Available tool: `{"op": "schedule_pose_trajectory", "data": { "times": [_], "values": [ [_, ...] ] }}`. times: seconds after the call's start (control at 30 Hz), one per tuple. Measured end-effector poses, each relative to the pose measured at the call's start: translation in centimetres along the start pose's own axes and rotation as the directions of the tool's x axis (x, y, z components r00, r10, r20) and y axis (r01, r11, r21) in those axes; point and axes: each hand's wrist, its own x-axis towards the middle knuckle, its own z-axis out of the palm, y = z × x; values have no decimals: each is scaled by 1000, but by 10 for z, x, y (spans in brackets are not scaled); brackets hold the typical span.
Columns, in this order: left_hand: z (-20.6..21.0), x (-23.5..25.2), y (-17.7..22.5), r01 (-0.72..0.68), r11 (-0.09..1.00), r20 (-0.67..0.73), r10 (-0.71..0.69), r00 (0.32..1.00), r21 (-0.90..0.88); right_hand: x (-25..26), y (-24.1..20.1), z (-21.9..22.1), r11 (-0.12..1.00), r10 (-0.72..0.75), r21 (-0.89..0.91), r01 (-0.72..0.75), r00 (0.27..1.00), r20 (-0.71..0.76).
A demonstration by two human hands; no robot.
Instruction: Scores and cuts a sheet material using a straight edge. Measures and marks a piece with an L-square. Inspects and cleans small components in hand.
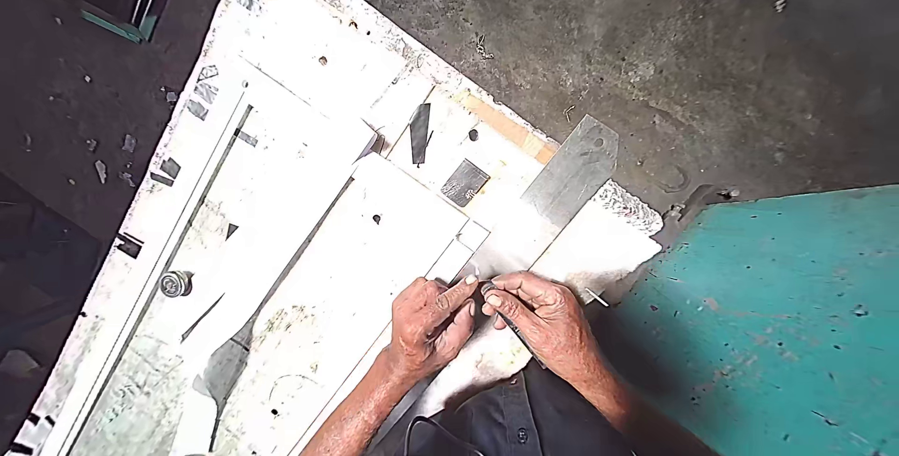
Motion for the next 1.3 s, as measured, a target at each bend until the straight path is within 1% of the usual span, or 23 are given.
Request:
{"op": "schedule_pose_trajectory", "data": {
  "times": [0.07, 0.1, 0.17, 0.2, 0.23, 0.3, 0.37, 0.4, 0.43, 0.47, 0.5, 0.57, 0.63, 0.7, 0.73, 0.77, 0.83, 0.87, 0.97, 1.03, 1.17, 1.23, 1.3],
  "values": [
    [0, 0, 15, 127, 975, -22, -133, 991, -183, -5, -4, -3, 1000, 9, 21, -9, 1000, 6],
    [-2, -1, 23, 205, 934, -10, -218, 976, -292, -8, -6, -4, 999, 23, 41, -23, 1000, 8],
    [-6, -5, 38, 360, 782, 61, -384, 921, -509, -16, -15, -7, 993, 43, 107, -45, 999, 16],
    [-7, -5, 44, 403, 705, 95, -434, 896, -584, -18, -20, -10, 988, 29, 149, -32, 999, 23],
    [-8, -5, 51, 436, 642, 135, -462, 876, -631, -21, -25, -13, 983, 7, 183, -12, 1000, 30],
    [-9, -1, 64, 499, 515, 256, -472, 844, -697, -26, -38, -20, 979, -50, 202, 38, 997, 56],
    [-8, 7, 78, 546, 353, 381, -439, 814, -760, -31, -49, -30, 978, -90, 199, 67, 990, 109],
    [-7, 10, 86, 554, 278, 419, -420, 805, -785, -35, -52, -36, 979, -104, 191, 76, 985, 141],
    [-4, 14, 93, 550, 229, 434, -407, 804, -803, -38, -55, -42, 982, -116, 170, 87, 978, 171],
    [-1, 18, 100, 537, 220, 424, -406, 810, -815, -40, -58, -49, 986, -122, 132, 97, 972, 199],
    [2, 21, 107, 522, 245, 402, -407, 820, -817, -42, -59, -56, 991, -120, 87, 103, 968, 219],
    [13, 26, 119, 488, 368, 330, -414, 848, -792, -45, -60, -76, 992, -115, -16, 123, 960, 254],
    [28, 29, 130, 454, 491, 252, -423, 870, -743, -48, -59, -99, 988, -118, -60, 140, 954, 277],
    [43, 35, 140, 446, 536, 191, -464, 865, -717, -48, -57, -125, 987, -122, -69, 145, 956, 268],
    [52, 40, 145, 461, 521, 174, -507, 844, -719, -47, -57, -139, 987, -129, -64, 150, 958, 256],
    [62, 46, 150, 483, 467, 167, -569, 805, -740, -45, -58, -155, 986, -136, -62, 155, 962, 238],
    [89, 57, 162, 514, 306, 195, -679, 708, -802, -45, -60, -190, 978, -167, -96, 188, 967, 194],
    [102, 65, 166, 508, 250, 215, -692, 689, -825, -42, -62, -207, 963, -208, -135, 233, 962, 176],
    [140, 91, 187, 485, 89, 328, -631, 703, -870, -32, -74, -252, 895, -373, -214, 391, 920, 120],
    [167, 108, 206, 492, 18, 397, -566, 723, -870, -26, -84, -278, 825, -484, -271, 496, 868, 114],
    [213, 137, 232, 505, -10, 465, -406, 787, -863, -12, -99, -326, 664, -633, -408, 627, 761, 140],
    [231, 149, 244, 533, -3, 495, -375, 784, -846, -7, -102, -349, 570, -683, -492, 658, 712, 162],
    [240, 160, 254, 540, -22, 508, -374, 776, -841, -2, -107, -365, 485, -721, -549, 680, 667, 189]
  ]
}}
